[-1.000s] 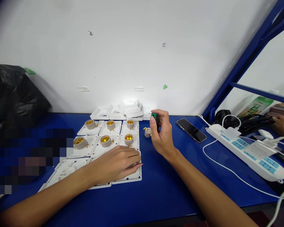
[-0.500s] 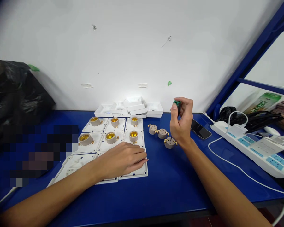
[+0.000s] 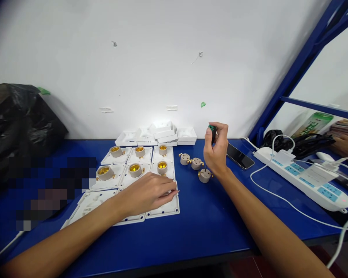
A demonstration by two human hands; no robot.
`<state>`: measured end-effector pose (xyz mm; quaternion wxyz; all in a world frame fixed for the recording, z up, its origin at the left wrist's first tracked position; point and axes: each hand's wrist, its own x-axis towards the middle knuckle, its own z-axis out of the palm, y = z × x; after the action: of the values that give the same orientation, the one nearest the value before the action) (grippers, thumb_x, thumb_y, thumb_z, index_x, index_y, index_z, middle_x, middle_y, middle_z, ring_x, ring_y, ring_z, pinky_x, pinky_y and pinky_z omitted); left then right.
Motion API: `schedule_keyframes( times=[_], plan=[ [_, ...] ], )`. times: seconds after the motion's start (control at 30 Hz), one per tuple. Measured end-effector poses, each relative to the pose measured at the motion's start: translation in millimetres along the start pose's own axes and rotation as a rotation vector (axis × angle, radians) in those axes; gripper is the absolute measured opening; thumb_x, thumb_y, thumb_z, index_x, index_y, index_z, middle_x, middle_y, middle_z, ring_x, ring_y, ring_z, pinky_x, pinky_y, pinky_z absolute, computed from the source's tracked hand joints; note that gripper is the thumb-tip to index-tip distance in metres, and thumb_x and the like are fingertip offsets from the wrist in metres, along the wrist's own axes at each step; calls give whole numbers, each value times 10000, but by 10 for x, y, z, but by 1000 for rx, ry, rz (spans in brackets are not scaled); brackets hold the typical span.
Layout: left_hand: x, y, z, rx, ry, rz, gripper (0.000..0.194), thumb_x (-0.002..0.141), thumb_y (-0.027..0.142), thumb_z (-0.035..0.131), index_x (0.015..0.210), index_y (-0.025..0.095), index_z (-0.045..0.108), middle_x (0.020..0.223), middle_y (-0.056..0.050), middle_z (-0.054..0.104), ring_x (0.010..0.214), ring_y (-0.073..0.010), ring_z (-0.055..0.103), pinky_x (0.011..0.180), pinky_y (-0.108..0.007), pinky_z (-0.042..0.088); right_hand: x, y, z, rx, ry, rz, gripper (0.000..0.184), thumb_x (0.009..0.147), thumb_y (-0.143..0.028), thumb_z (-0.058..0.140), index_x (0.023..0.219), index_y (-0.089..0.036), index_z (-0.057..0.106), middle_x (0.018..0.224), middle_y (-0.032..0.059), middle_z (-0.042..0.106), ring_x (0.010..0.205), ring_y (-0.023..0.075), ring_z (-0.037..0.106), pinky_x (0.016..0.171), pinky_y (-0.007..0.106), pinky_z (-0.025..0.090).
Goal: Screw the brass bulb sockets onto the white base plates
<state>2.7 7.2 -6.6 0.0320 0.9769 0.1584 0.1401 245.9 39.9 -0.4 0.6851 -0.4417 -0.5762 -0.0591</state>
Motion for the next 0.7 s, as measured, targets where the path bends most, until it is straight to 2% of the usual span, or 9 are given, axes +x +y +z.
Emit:
schedule_keyframes(
  times=[0.2, 0.53, 0.7],
  plan=[
    [8, 16, -8, -31, 31, -6, 354, 1069, 296, 422, 782, 182, 593, 669, 24, 621, 573, -110, 567, 543, -281, 338, -75, -115, 86, 57, 12, 37, 177, 1007, -359, 532, 1150, -254, 527, 843, 1, 533, 653, 148, 496, 541, 320, 381],
    [24, 25, -16, -4, 26, 21, 316, 1062, 294, 438, 825, 181, 613, 736, 12, 636, 610, -116, 579, 548, -275, 355, -339, -523, 229, 192, 3, 122, 142, 1004, -310, 539, 1134, -261, 509, 862, 7, 518, 697, 147, 528, 574, 319, 431],
    [21, 63, -32, -24, 59, 8, 336, 1063, 450, 461, 1010, 177, 649, 825, 7, 673, 660, -142, 612, 612, -292, 448, -423, -657, 241, 255, -62, 161, 145, 1007, -301, 529, 1147, -270, 505, 875, 4, 528, 683, 136, 522, 573, 297, 461]
  ],
)
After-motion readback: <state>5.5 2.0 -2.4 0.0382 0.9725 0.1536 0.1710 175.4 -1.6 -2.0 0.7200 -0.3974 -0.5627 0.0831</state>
